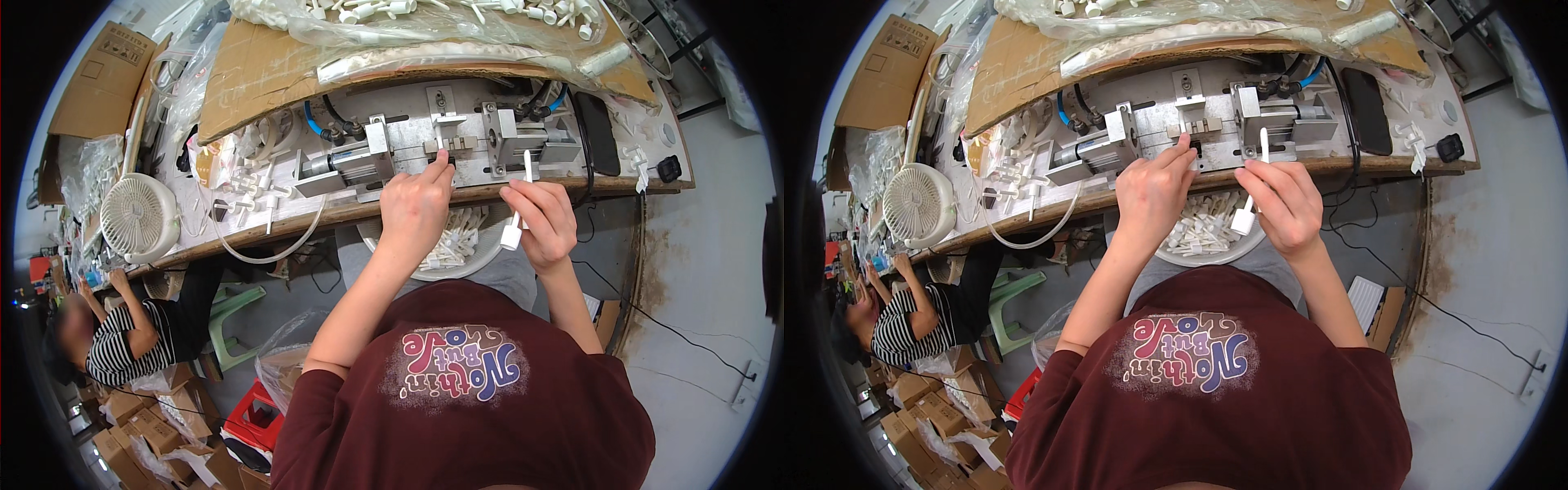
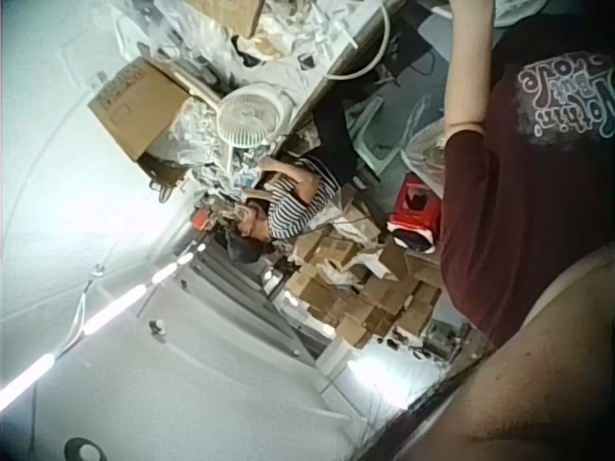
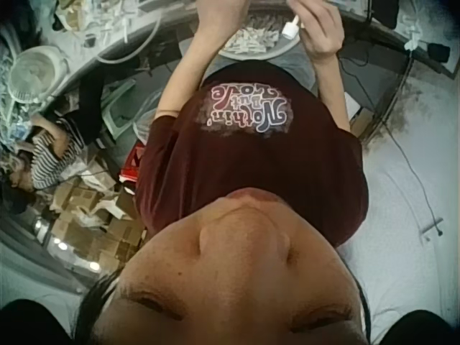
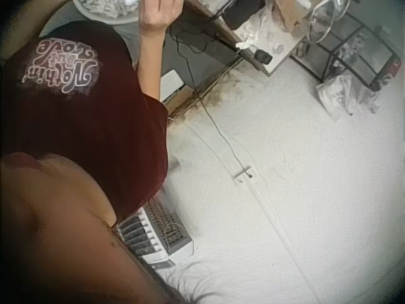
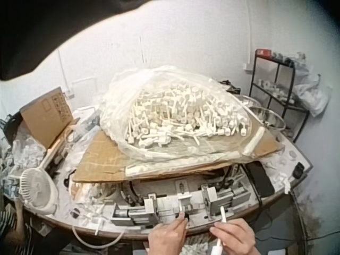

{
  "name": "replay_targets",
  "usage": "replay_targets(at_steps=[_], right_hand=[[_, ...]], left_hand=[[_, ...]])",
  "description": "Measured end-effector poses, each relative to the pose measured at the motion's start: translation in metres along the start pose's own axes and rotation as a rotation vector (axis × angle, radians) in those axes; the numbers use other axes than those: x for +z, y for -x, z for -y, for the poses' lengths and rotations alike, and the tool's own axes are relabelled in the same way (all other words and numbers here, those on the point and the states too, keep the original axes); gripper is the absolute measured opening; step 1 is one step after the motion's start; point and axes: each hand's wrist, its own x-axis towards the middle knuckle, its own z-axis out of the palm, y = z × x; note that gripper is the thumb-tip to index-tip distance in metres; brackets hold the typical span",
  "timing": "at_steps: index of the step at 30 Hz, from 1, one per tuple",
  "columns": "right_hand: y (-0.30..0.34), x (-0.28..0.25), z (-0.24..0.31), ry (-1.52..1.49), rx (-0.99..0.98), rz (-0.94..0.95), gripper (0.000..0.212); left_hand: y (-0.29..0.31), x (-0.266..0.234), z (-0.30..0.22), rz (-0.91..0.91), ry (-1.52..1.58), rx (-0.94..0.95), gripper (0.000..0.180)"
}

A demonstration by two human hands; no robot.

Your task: Assembling small plastic tube components using a specialized pneumatic press machine.

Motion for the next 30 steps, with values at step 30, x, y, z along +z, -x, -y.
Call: replay_targets(at_steps=[30], right_hand=[[-0.012, 0.013, 0.006, -0.084, 0.166, -0.049, 0.039]], left_hand=[[0.015, -0.03, -0.01, -0.072, 0.335, -0.1, 0.029]])
